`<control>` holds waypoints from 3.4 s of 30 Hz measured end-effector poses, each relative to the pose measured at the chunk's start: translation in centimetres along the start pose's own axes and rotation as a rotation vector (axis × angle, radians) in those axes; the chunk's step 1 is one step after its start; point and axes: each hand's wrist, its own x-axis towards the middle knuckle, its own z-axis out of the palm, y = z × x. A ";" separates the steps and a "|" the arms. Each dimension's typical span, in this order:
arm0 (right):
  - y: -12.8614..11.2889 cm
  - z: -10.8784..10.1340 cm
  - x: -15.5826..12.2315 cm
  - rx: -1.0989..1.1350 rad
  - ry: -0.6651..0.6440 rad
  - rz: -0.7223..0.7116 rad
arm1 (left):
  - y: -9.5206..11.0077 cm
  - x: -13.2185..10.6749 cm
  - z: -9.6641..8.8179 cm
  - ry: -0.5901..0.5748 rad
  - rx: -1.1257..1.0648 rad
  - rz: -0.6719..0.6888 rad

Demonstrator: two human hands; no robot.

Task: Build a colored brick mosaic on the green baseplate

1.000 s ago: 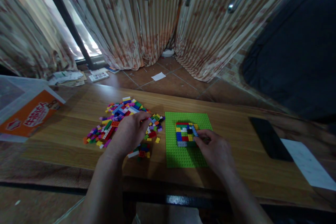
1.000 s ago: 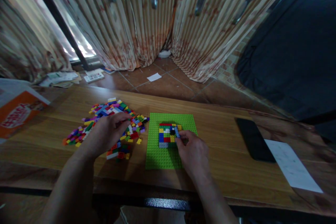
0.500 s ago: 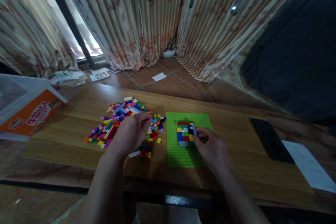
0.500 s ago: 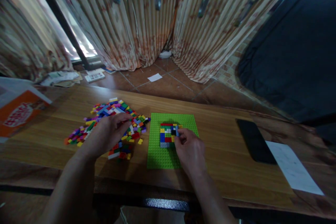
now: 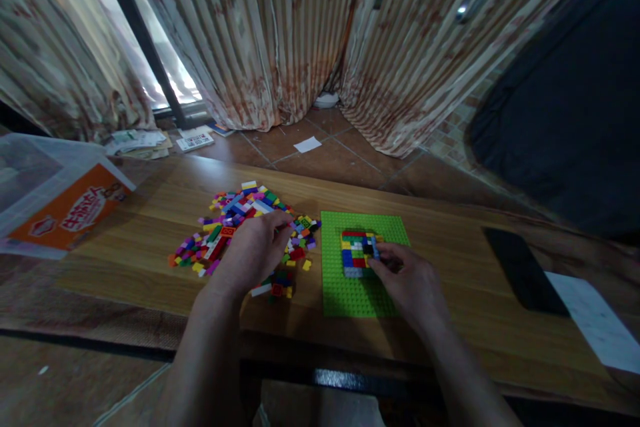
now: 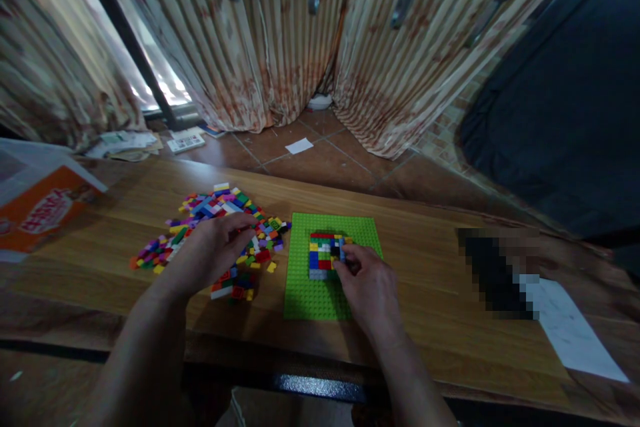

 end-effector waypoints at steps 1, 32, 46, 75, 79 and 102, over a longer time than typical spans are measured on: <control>0.1 -0.1 0.0 0.012 -0.003 0.002 | -0.1 0.0 0.0 -0.004 -0.004 0.002; 0.5 0.7 1.4 0.169 0.038 0.038 | -0.6 0.0 0.5 0.013 -0.035 0.029; 0.8 0.8 1.2 0.173 0.010 -0.025 | -0.4 -0.1 0.2 0.014 -0.021 0.007; 1.2 1.1 1.4 0.239 -0.039 -0.042 | 3.4 -0.3 3.9 -0.167 -0.048 0.189; 1.3 1.2 1.3 0.256 -0.050 -0.067 | 4.0 -0.3 5.2 -0.199 -0.102 0.180; -0.4 1.0 -0.6 -0.126 -0.016 -0.237 | 3.8 -0.6 6.0 -0.205 -0.159 0.129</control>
